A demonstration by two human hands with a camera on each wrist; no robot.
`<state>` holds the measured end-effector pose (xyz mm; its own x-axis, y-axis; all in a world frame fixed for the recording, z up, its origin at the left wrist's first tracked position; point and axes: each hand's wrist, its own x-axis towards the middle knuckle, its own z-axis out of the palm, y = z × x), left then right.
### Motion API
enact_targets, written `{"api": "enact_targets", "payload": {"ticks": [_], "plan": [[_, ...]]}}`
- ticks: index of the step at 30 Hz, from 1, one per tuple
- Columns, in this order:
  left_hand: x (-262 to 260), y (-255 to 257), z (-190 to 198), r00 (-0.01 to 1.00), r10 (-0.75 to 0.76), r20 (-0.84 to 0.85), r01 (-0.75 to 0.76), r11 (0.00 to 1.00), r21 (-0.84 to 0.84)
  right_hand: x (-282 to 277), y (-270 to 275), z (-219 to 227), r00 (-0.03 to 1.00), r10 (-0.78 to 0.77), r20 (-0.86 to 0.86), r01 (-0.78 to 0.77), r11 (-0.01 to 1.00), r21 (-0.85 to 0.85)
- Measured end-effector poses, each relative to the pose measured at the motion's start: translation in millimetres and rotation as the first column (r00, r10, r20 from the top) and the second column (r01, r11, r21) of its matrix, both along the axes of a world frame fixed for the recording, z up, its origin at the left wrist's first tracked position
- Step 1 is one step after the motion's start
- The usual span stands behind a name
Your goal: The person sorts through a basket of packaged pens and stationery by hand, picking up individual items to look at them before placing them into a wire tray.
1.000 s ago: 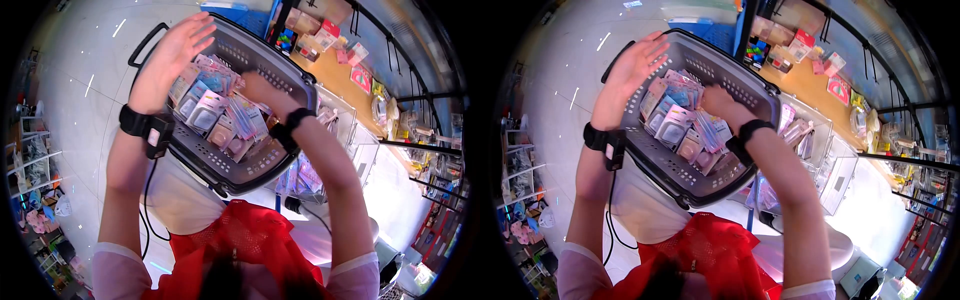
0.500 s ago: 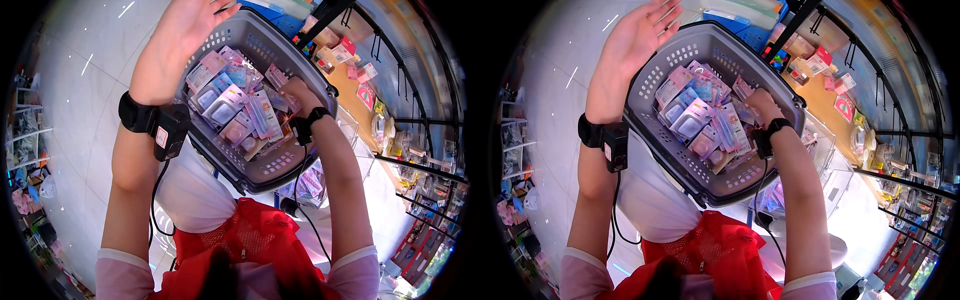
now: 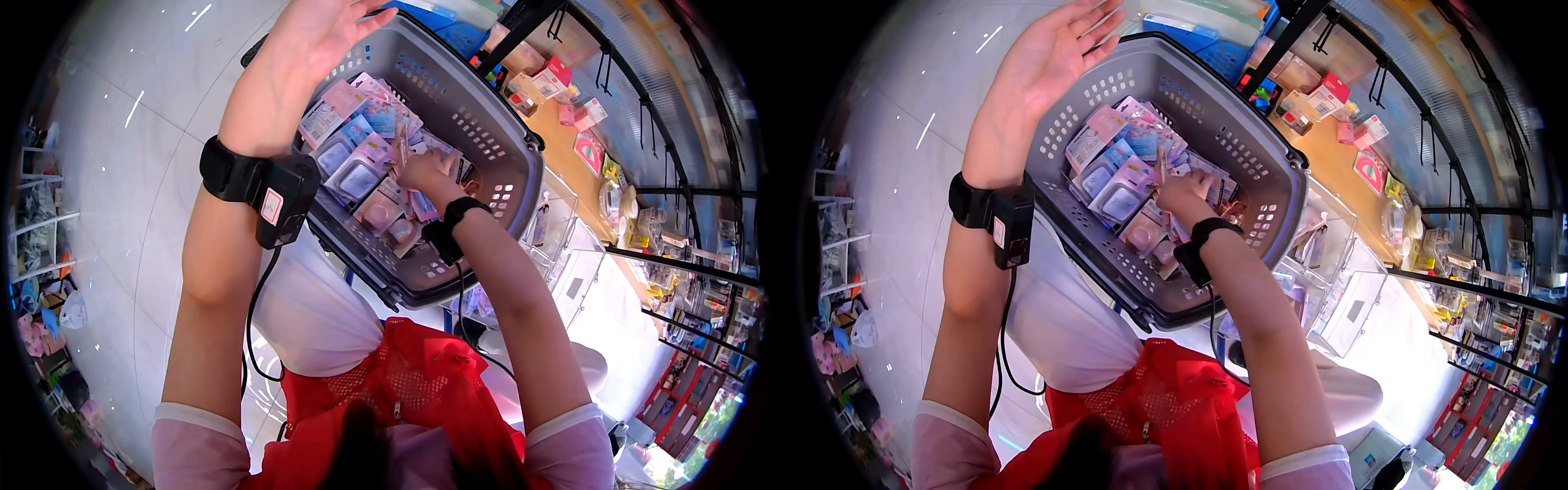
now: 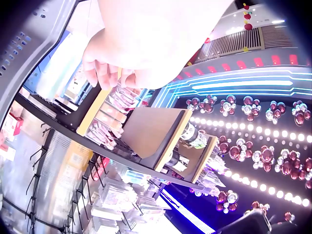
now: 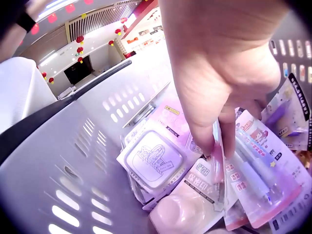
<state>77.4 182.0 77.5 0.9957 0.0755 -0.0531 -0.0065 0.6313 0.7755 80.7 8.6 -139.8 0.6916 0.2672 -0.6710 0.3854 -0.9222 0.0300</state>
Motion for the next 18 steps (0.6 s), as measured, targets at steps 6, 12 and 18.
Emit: {"api": "enact_targets", "payload": {"ticks": [6, 12, 18], "plan": [[4, -2, -10, 1.000, 0.002, 0.011, -0.002, 1.000, 0.009, 7, -8, -28, 0.993, 0.046, 0.106, -0.075, 0.955, 0.287], [15, -6, -28, 1.000, -0.023, -0.004, 0.023, 0.998, 0.052, 2, -21, -16, 0.979, 0.026, -0.204, 0.041, 0.948, 0.316], [15, -6, -35, 0.999, -0.040, -0.021, 0.040, 0.999, 0.010, 8, -17, 11, 0.991, -0.113, -0.068, 0.131, 0.904, 0.406]]}}
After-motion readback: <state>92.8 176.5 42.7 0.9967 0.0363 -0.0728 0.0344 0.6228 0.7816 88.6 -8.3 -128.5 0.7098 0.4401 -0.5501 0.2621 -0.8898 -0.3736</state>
